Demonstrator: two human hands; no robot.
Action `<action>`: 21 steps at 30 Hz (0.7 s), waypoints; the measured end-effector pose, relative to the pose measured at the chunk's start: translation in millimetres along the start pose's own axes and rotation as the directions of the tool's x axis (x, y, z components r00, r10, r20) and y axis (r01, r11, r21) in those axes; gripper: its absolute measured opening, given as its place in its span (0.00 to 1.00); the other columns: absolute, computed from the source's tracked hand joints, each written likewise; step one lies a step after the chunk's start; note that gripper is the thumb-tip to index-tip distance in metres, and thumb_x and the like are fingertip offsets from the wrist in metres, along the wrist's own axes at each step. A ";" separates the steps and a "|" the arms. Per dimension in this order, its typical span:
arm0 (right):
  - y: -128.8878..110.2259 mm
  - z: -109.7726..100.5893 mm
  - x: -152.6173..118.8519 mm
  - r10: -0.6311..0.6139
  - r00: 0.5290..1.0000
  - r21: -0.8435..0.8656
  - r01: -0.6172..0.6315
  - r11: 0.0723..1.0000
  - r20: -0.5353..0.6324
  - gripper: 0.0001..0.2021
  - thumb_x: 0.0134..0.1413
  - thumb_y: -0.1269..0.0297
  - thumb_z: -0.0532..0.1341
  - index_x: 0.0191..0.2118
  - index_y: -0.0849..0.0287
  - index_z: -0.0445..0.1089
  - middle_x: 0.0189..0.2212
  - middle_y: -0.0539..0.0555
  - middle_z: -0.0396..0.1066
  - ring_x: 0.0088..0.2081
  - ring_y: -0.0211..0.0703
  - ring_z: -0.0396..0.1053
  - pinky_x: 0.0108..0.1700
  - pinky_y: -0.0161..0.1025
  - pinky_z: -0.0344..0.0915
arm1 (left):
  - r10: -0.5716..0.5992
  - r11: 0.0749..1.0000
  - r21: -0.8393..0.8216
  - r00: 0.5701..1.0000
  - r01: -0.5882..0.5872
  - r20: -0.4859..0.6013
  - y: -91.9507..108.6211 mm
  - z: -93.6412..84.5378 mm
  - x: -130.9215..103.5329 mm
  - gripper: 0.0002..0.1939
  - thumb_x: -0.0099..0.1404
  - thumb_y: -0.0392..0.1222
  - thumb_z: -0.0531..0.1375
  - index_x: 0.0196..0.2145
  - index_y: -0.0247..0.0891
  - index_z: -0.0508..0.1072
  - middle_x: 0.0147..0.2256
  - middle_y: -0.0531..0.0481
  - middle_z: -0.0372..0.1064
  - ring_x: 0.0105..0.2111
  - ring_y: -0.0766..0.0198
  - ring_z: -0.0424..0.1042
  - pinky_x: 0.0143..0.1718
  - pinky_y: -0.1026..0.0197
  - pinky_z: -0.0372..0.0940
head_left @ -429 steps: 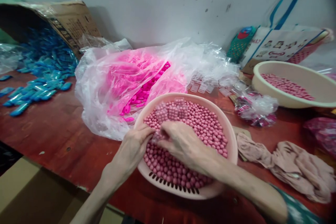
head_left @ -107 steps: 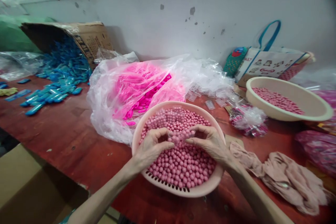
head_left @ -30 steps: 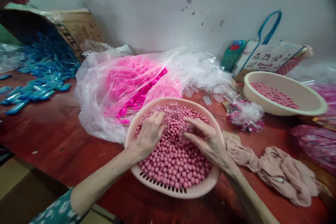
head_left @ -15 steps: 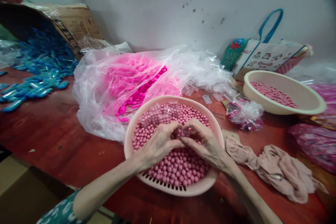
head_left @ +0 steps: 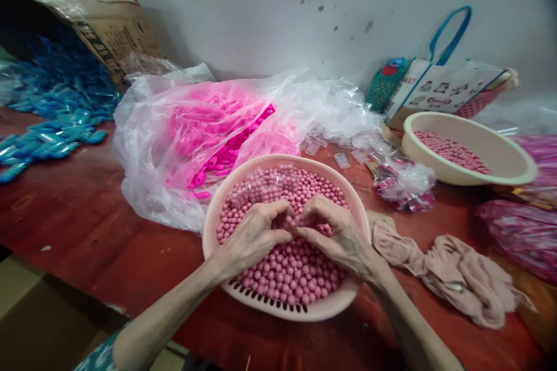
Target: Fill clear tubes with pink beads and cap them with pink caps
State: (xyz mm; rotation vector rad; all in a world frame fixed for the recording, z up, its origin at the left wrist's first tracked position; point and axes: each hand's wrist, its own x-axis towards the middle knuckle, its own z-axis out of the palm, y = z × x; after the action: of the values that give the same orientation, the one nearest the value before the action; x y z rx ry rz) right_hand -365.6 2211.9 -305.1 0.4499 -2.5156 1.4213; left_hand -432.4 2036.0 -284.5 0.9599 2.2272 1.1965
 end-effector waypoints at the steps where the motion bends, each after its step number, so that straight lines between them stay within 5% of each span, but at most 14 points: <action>1: -0.4 -0.2 0.3 -0.008 1.000 0.003 0.008 1.000 0.006 0.05 0.53 0.72 0.61 0.37 0.58 0.66 0.34 0.51 0.66 0.38 0.40 0.63 0.40 0.38 0.60 | -0.003 1.000 -0.003 1.000 0.003 0.000 -1.1 -0.8 0.0 0.06 0.56 0.32 0.57 0.33 0.37 0.68 0.31 0.56 0.68 0.33 0.64 0.66 0.36 0.63 0.56; 5: -2.3 -1.6 0.9 -0.012 0.995 -0.014 0.013 1.000 0.099 0.09 0.54 0.74 0.59 0.42 0.59 0.68 0.37 0.53 0.66 0.40 0.40 0.63 0.43 0.38 0.60 | -0.005 1.000 0.011 0.999 0.004 0.047 -3.7 -2.5 -1.1 0.04 0.55 0.33 0.57 0.31 0.37 0.68 0.30 0.56 0.67 0.33 0.64 0.65 0.35 0.63 0.56; 9: -3.7 -2.3 1.6 0.024 0.988 -0.033 -0.019 0.999 0.155 0.05 0.53 0.73 0.61 0.37 0.60 0.68 0.34 0.52 0.66 0.38 0.40 0.63 0.40 0.38 0.59 | -0.021 0.999 0.036 0.993 0.017 0.118 -3.1 -3.3 -2.4 0.06 0.54 0.34 0.56 0.32 0.37 0.70 0.31 0.56 0.68 0.33 0.63 0.65 0.36 0.62 0.56; 15: -0.6 -0.8 1.3 0.074 0.994 -0.006 -0.074 0.997 0.076 0.04 0.53 0.69 0.62 0.30 0.60 0.66 0.28 0.49 0.66 0.32 0.38 0.63 0.34 0.37 0.59 | -0.082 0.997 0.015 0.993 0.081 0.088 -3.7 -7.9 -2.5 0.09 0.53 0.35 0.57 0.35 0.38 0.71 0.31 0.55 0.67 0.34 0.62 0.64 0.37 0.62 0.56; 21: 2.2 -3.6 0.3 0.105 0.994 0.063 -0.103 0.993 -0.035 0.04 0.53 0.65 0.62 0.35 0.57 0.68 0.32 0.51 0.69 0.35 0.40 0.67 0.38 0.38 0.63 | -0.147 0.958 -0.239 0.988 0.156 0.053 -6.4 -8.8 -1.0 0.10 0.52 0.34 0.59 0.35 0.36 0.69 0.30 0.55 0.65 0.32 0.65 0.65 0.36 0.62 0.60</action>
State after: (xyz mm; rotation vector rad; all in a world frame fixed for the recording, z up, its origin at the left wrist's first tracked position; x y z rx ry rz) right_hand -366.6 2216.0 -304.9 0.3030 -2.5039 1.5329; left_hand -439.8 2028.1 -285.2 0.6953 2.0278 1.3322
